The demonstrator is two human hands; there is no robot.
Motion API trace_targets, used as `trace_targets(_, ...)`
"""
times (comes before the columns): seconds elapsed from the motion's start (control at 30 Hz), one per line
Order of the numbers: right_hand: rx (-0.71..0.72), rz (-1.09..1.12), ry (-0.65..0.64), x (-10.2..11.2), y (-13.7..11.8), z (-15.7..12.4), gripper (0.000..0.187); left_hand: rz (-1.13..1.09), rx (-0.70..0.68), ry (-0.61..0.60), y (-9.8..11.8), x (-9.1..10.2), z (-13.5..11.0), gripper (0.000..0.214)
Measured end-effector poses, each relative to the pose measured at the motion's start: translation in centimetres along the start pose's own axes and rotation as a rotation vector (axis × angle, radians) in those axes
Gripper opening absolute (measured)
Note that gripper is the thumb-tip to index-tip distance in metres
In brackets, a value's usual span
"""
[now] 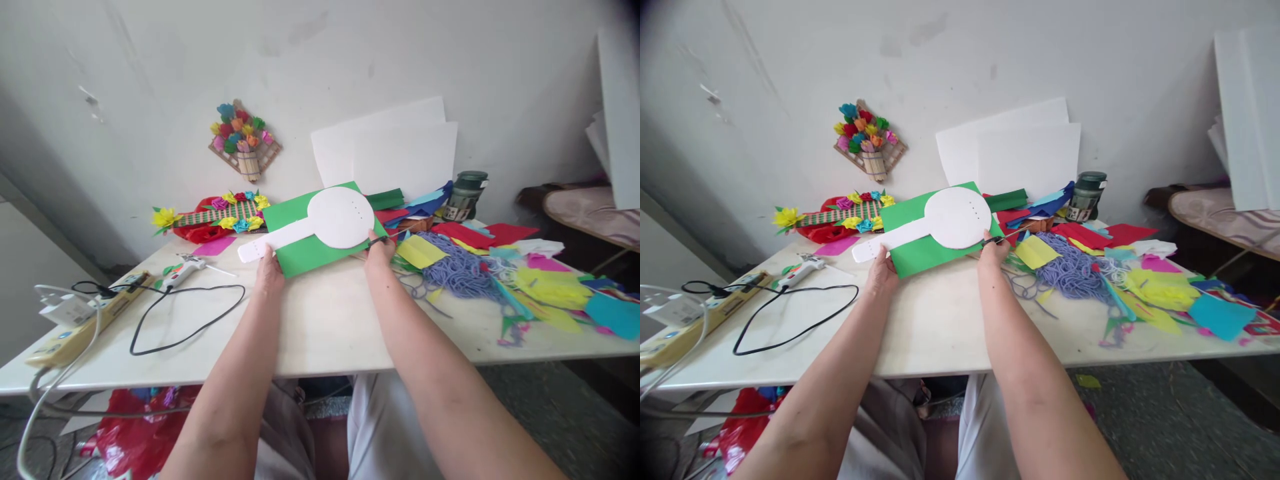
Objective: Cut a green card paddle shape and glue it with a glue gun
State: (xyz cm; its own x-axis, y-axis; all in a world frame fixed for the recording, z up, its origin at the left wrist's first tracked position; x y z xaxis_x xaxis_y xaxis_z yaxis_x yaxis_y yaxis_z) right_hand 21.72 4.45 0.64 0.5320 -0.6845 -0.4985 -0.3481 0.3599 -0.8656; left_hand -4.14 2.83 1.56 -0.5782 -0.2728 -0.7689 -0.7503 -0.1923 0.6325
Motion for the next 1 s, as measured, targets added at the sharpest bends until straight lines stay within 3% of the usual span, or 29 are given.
trace_targets(0.13, -0.087, 0.013, 0.041, 0.0, -0.4, -0.3, 0.030, -0.008, 0.005, -0.003, 0.1, 0.1, 0.1, 0.032)
trace_targets(0.6, -0.018, 0.077, -0.070, -0.9, -1.0, -1.5, 0.031, 0.163, 0.107, -0.178, -0.3, -0.1, -0.7, 0.043)
trace_targets(0.9, -0.077, 0.131, -0.201, -1.3, -0.2, -1.6, 0.039, 0.137, 0.126, -0.120, -0.1, 0.1, -0.5, 0.034)
trace_targets(1.0, -0.083, 0.133, -0.168, -1.2, -0.4, -1.6, 0.042, 0.141, 0.142, -0.118, -0.2, 0.1, -0.5, 0.033)
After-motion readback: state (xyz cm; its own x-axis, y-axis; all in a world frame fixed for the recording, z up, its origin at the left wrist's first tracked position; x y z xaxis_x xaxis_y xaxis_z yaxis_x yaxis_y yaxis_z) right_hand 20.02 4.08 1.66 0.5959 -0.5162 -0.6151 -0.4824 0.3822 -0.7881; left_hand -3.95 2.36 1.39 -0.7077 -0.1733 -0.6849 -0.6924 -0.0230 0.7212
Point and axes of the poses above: each hand's wrist, its own z-axis towards the middle knuckle, its own x-axis out of the back of the hand, y = z × x, the point moved 3 cm from there along z, towards the middle knuckle, and after that the axes turned 4 degrees about y, right-handed, at the moved point
